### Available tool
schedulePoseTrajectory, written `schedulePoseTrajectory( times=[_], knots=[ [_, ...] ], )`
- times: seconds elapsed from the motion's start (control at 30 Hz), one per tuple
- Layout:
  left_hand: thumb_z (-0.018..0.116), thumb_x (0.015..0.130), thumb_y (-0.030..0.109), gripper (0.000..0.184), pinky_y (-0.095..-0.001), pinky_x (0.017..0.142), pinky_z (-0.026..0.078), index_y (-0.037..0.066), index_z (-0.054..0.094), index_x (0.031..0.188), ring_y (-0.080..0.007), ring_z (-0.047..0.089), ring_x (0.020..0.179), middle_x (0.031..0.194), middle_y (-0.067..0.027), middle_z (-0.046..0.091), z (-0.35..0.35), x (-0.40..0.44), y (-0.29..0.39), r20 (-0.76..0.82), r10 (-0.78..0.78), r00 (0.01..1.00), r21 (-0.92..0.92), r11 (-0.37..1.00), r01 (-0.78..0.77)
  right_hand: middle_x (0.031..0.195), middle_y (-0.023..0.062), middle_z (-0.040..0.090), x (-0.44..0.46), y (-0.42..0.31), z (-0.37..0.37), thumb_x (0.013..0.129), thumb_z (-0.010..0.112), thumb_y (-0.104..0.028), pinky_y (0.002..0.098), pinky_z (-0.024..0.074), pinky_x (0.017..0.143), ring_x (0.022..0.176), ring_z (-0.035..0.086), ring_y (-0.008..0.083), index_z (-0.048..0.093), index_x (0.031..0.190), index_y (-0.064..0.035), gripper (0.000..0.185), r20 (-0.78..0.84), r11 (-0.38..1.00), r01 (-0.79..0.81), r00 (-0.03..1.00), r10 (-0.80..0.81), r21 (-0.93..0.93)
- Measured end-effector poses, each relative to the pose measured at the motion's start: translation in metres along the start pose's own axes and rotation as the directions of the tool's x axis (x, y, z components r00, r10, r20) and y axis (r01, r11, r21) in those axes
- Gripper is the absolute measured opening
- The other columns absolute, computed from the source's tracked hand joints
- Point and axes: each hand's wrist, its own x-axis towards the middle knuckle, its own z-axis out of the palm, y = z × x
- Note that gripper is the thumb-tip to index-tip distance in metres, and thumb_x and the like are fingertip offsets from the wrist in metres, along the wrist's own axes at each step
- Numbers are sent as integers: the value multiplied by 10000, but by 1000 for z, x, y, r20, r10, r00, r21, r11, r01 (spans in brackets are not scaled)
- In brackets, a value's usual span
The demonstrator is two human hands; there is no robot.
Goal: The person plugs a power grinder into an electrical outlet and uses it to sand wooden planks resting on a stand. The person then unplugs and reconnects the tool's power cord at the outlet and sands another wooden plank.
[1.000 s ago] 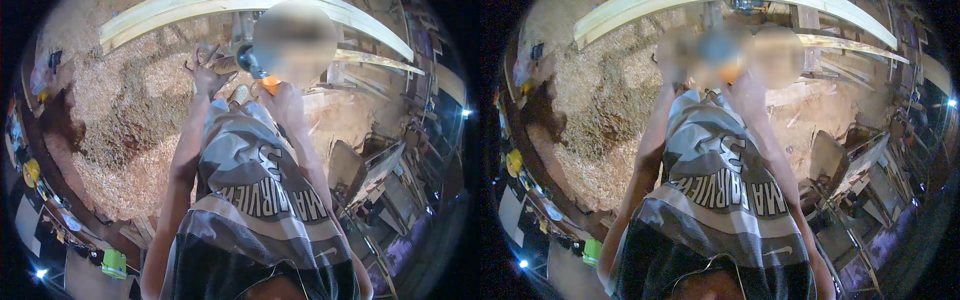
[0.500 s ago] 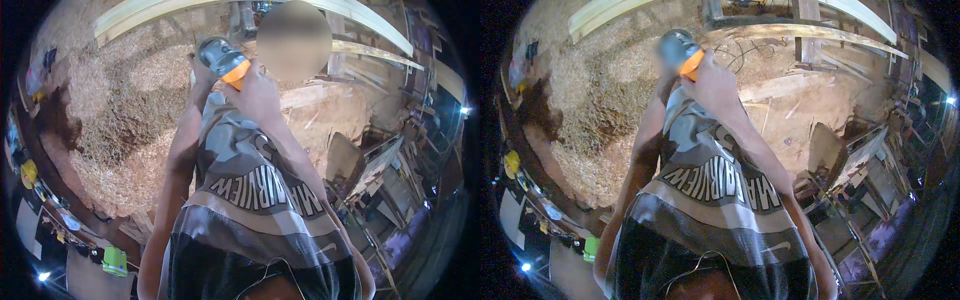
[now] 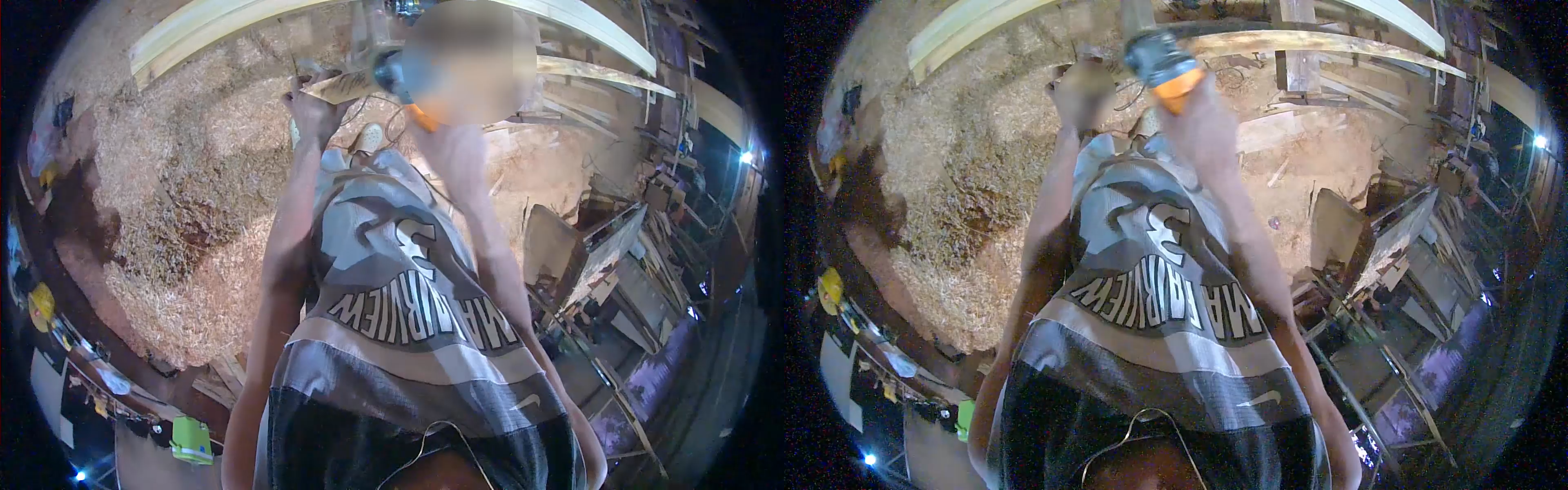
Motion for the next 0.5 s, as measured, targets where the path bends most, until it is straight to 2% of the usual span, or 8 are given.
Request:
schedulePoseTrajectory(
  times=[0.13,0.23,0.3,0.33,0.37,0.43,0.47,0.5],
  knots=[
    [825,707,520,413,-551,923,365,271,779,1033,-278,558,1133,1030,-1,715,11,1,-5,-139,-23,990,-61,998,15,946,291,714,34,73,-24,810,777,-416,522,570,750,894,707,460,464,1231,59,708,-142,990,-62,989,44,-127],
    [836,727,544,459,-548,1001,372,253,776,1078,-279,620,1127,1014,3,770,2,1,1,-91,-30,995,-27,999,27,959,300,712,55,120,-33,815,777,-420,532,563,777,930,701,467,471,1228,51,697,-218,984,-132,970,104,-117],
    [848,719,544,472,-533,986,403,226,775,1060,-269,632,1132,1002,8,774,8,3,-5,-15,-91,996,-160,983,88,953,297,712,56,118,-42,808,789,-434,533,563,777,925,699,473,475,1237,56,723,-320,987,-126,943,87,-102],
    [852,716,544,477,-528,981,413,217,775,1055,-265,637,1133,998,9,775,12,5,-9,8,-112,994,-199,974,112,953,297,712,56,115,-39,808,789,-434,533,563,777,925,699,473,475,1237,56,723,-319,988,-118,944,81,-97],
    [855,711,554,512,-530,970,433,195,767,1066,-264,640,1145,1007,7,774,15,5,-13,-10,-82,997,-200,977,78,958,299,709,47,103,-33,819,777,-437,521,561,778,930,701,471,484,1238,82,729,-243,994,-77,968,56,-76],
    [838,714,596,635,-556,973,444,157,721,1158,-268,645,1167,1097,-16,756,4,5,-10,39,-29,999,1,1000,29,986,311,701,14,44,-27,840,766,-453,511,562,807,955,705,455,484,1260,114,760,-41,999,-41,998,42,11],
    [818,722,629,723,-580,987,436,141,684,1239,-275,646,1177,1179,-37,740,-18,8,6,101,-22,995,199,980,1,1029,315,702,10,40,2,846,770,-458,517,567,839,993,703,452,463,1298,92,776,-12,1000,8,1000,-8,9],
    [818,722,629,723,-580,987,436,141,684,1239,-275,646,1177,1179,-37,740,-18,8,7,104,-16,994,201,980,-6,1029,315,702,9,41,3,846,770,-458,517,567,839,993,703,452,463,1298,92,776,-15,1000,4,1000,-3,14]
  ],
)
